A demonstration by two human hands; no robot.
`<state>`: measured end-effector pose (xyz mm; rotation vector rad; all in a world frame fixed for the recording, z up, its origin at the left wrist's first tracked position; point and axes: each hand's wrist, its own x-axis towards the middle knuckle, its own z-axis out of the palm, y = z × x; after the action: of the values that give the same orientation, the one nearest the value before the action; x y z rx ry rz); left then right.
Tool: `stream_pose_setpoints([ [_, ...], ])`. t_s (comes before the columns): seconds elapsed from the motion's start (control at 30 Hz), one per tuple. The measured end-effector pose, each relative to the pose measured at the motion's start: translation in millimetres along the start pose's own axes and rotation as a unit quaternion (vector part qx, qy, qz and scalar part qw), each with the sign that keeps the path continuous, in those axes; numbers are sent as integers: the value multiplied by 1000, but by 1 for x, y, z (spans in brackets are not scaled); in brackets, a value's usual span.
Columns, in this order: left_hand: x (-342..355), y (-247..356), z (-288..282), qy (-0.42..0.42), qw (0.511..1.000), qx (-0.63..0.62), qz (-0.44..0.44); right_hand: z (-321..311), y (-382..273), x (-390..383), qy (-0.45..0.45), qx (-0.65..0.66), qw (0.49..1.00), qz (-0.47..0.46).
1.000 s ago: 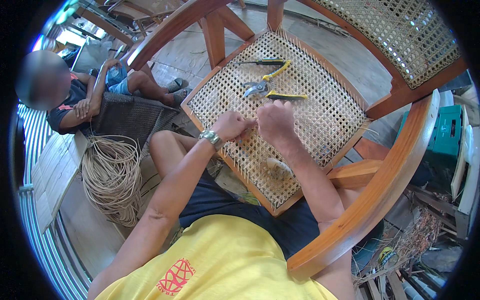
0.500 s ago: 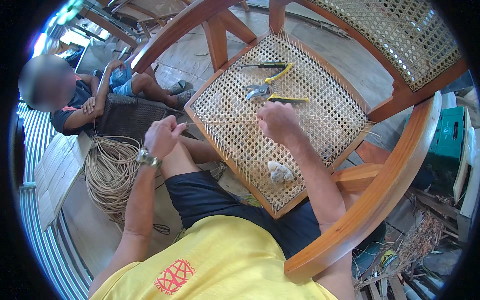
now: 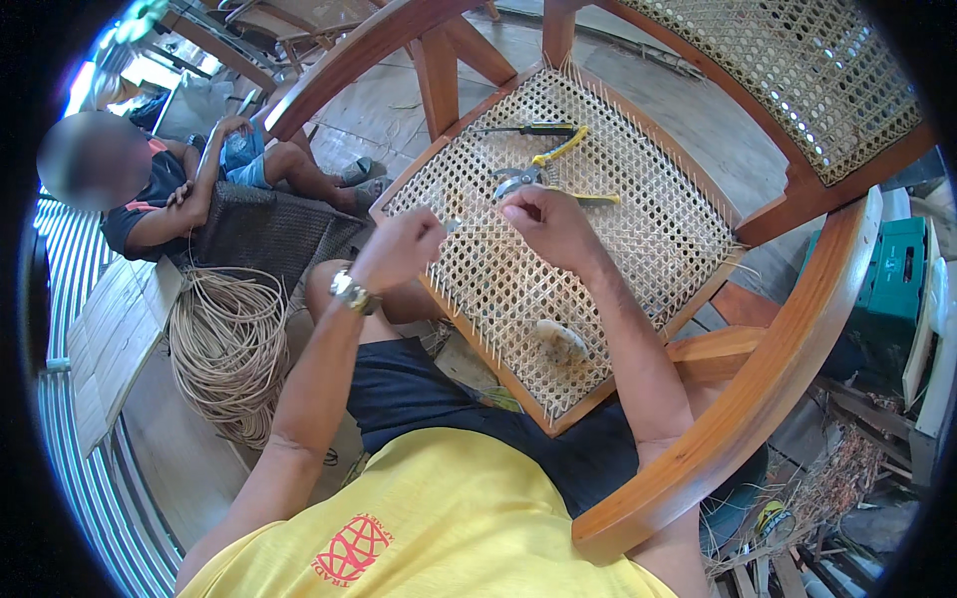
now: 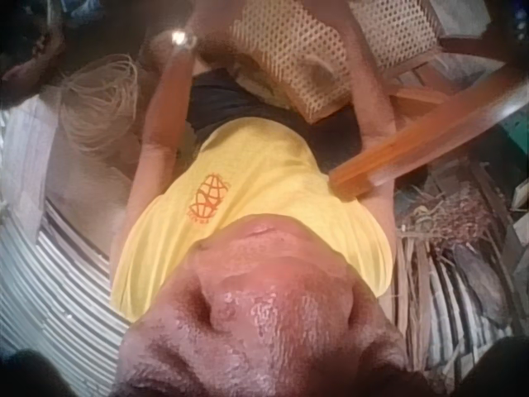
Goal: The person is weaving a rattan or cane seat onto a wooden chair frame.
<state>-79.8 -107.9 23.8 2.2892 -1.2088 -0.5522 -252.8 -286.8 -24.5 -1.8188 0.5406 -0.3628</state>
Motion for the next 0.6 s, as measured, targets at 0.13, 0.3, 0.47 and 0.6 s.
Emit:
stream_pose_setpoints([
  [0.13, 8, -22, 42, -95, 995, 33, 16, 9, 19, 0, 48, -181, 981, -51],
  [0.3, 18, -17, 61, -144, 983, 115, -2, 0, 25, 3, 13, -182, 983, -6],
  [0.47, 36, 3, 56, -182, 957, 211, 77, -12, 19, 3, -20, -186, 982, 29],
  [0.6, 45, 20, 61, -264, 934, 238, -20, -1, 13, -1, 12, -263, 964, -25],
])
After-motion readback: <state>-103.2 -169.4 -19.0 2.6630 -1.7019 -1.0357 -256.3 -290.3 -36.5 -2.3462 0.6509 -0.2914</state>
